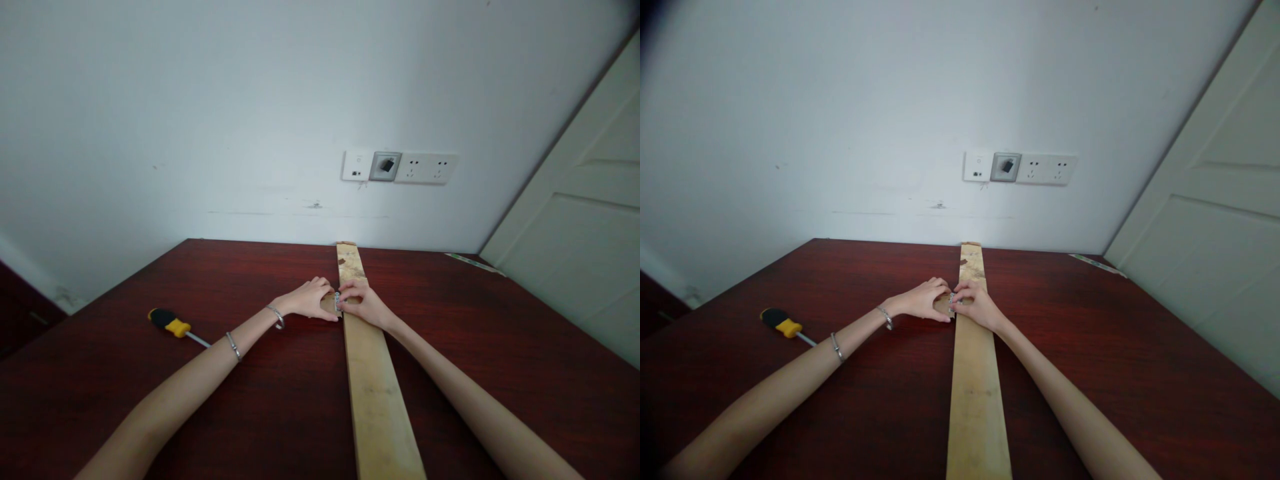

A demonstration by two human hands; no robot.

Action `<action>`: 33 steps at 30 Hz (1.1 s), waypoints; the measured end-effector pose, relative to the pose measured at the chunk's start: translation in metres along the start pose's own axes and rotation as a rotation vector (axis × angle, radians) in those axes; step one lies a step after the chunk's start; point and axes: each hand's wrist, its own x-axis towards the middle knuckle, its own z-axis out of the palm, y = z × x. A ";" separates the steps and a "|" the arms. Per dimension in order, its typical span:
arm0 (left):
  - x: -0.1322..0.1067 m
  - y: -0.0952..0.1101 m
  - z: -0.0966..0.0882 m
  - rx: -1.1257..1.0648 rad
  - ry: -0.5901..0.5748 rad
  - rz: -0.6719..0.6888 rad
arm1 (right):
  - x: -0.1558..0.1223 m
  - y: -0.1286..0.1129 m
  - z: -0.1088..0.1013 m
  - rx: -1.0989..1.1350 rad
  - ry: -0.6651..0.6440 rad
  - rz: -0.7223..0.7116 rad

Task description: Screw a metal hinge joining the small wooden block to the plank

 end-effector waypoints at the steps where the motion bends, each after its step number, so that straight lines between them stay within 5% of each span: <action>1: 0.000 0.000 0.000 -0.002 0.003 0.001 | 0.000 0.000 0.000 -0.005 -0.002 -0.002; 33: -0.001 0.004 -0.005 -0.066 0.048 0.018 | -0.001 -0.006 -0.002 -0.013 -0.020 -0.020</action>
